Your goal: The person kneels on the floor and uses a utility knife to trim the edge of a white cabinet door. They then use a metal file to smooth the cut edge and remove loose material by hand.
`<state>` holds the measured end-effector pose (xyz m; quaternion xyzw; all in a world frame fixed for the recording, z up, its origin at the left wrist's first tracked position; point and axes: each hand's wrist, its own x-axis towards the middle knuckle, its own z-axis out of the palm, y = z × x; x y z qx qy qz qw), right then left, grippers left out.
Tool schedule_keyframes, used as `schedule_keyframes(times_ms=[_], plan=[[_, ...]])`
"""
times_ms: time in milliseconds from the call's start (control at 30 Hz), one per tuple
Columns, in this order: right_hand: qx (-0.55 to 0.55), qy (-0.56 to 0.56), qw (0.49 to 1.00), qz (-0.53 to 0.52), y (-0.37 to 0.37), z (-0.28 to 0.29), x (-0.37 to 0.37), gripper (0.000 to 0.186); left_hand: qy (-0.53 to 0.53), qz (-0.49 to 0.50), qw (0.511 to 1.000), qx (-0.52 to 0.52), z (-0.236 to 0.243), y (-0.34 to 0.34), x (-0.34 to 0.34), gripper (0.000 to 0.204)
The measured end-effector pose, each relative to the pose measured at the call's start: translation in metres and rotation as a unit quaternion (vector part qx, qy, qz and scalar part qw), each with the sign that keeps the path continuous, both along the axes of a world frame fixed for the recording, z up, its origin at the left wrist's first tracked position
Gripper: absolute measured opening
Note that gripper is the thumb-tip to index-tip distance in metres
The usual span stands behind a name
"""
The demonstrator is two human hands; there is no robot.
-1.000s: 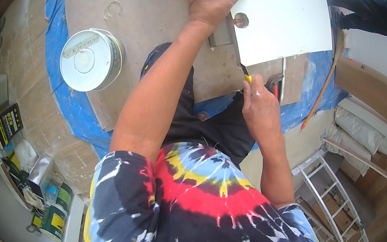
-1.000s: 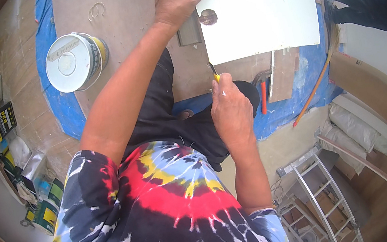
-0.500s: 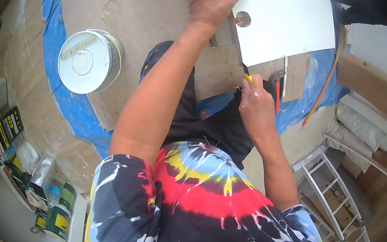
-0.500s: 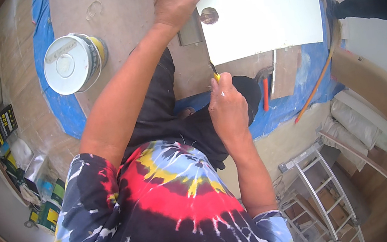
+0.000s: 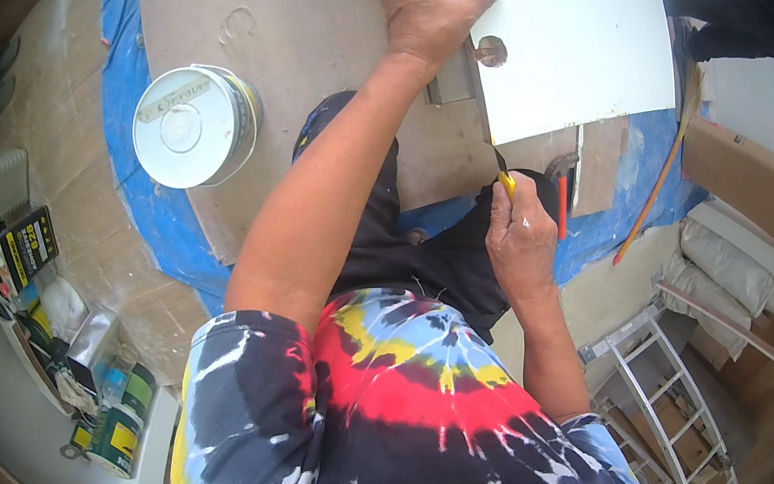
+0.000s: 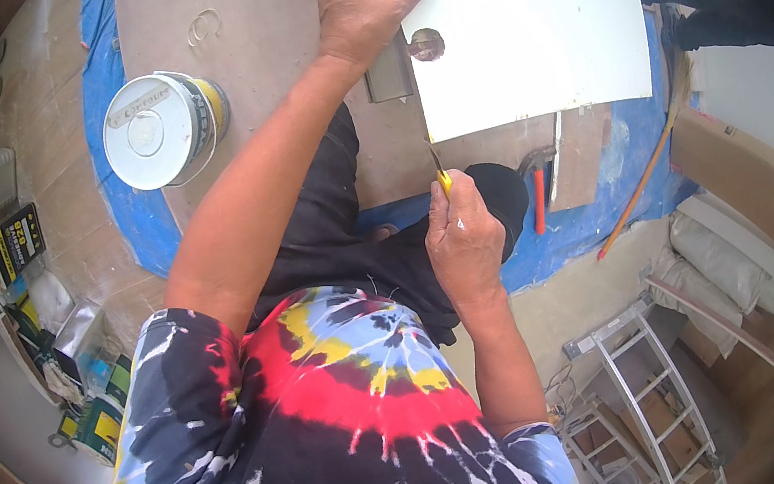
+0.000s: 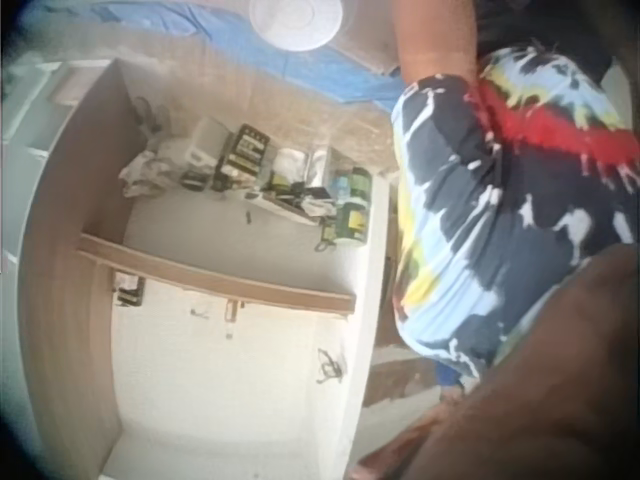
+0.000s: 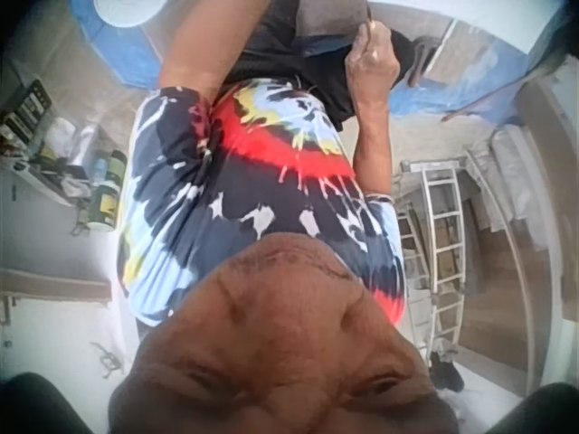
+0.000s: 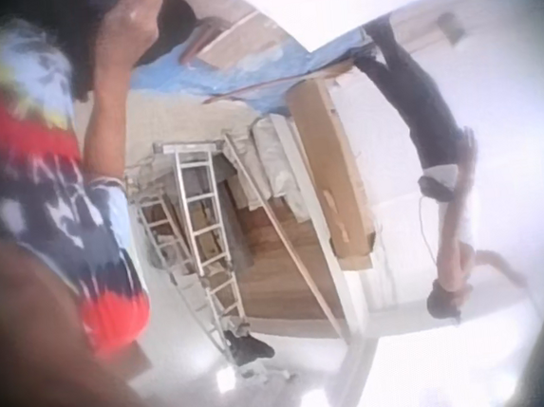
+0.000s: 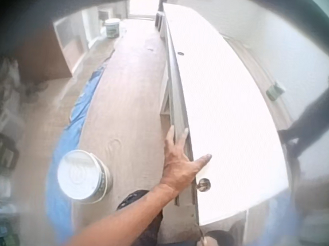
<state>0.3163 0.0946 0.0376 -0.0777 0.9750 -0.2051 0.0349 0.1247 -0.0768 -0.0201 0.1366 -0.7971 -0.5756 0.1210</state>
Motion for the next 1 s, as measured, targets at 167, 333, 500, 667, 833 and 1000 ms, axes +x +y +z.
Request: schedule_keyframes(times_ms=[167, 333, 500, 667, 833, 1000], plan=[[0.008, -0.008, 1.0, -0.009, 0.0, -0.001, -0.009, 0.013, 0.007, 0.001, 1.0, 0.014, -0.002, 0.0, 0.0, 0.097], [0.001, 0.0, 1.0, -0.009, -0.003, 0.005, -0.013, 0.012, 0.007, 0.004, 1.0, 0.025, -0.006, 0.002, -0.002, 0.097], [0.009, -0.029, 1.0, -0.005, -0.004, 0.01, -0.014, 0.011, 0.006, 0.0, 1.0, 0.016, -0.004, 0.002, 0.0, 0.096], [0.067, -0.045, 0.997, -0.018, -0.007, 0.001, -0.012, 0.013, 0.004, 0.005, 1.0, 0.006, -0.003, 0.001, 0.001, 0.094], [0.054, -0.003, 0.998, -0.025, -0.009, -0.011, -0.008, 0.015, 0.03, 0.016, 0.999, 0.011, -0.007, 0.003, 0.0, 0.094], [0.049, -0.003, 0.998, -0.036, -0.007, -0.014, -0.004, 0.016, 0.037, 0.023, 0.999, -0.005, -0.008, 0.003, 0.0, 0.095]])
